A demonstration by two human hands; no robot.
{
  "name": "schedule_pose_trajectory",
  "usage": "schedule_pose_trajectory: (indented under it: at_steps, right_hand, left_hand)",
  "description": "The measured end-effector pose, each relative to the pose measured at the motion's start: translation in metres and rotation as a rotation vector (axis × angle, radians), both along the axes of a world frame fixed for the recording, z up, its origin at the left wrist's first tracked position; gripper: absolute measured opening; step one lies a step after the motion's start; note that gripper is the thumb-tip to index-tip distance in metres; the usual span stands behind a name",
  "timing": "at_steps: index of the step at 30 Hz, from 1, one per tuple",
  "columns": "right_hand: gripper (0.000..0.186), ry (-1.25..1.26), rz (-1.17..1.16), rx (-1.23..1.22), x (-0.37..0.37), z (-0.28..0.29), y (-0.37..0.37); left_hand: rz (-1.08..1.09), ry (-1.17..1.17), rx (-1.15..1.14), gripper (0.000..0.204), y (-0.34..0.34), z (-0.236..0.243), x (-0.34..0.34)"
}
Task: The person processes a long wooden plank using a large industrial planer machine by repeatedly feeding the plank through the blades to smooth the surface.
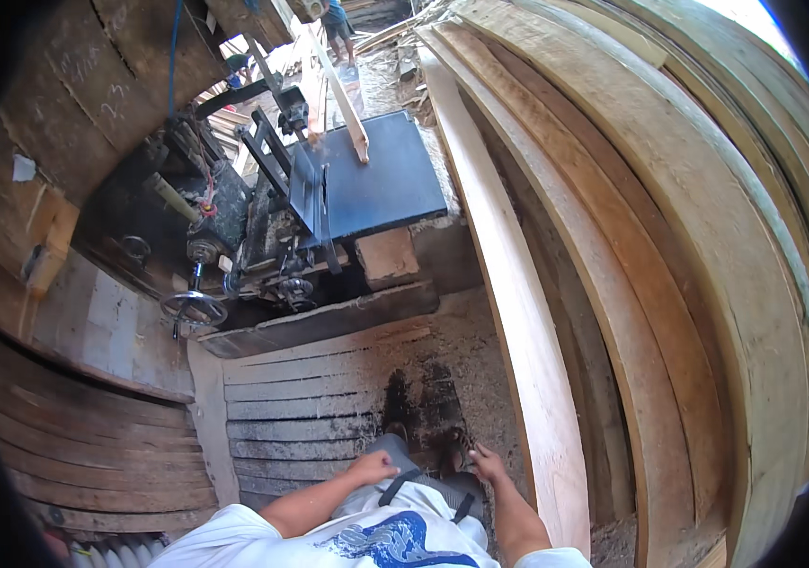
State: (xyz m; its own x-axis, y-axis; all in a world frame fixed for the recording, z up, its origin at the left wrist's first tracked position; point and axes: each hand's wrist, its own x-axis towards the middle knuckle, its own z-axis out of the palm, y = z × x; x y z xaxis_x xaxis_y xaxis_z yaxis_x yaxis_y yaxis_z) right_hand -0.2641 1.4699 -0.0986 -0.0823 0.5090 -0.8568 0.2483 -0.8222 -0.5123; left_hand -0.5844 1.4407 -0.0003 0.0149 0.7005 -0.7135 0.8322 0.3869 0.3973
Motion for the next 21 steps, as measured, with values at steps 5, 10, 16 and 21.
schedule_pose_trajectory:
  at_steps: [5, 10, 16, 21]
  right_hand:
    - [0.061, -0.027, 0.147, 0.173, 0.004, 0.005, -0.064]
    - [0.063, -0.245, 0.453, 0.201, 0.05, -0.037, -0.139]
    - [0.045, -0.258, 0.261, -0.199, 0.103, -0.033, -0.245]
    - [0.06, -0.507, 0.531, -0.281, 0.147, 0.035, -0.33]
  left_hand:
    - [0.15, -0.316, -0.034, 0.043, -0.021, 0.009, 0.028]
    - [0.361, -0.291, 0.144, 0.04, -0.086, -0.005, -0.008]
    - [0.917, -0.268, 0.229, 0.039, -0.264, -0.066, -0.057]
    - [1.392, -0.324, -0.115, 0.035, -0.465, -0.086, -0.042]
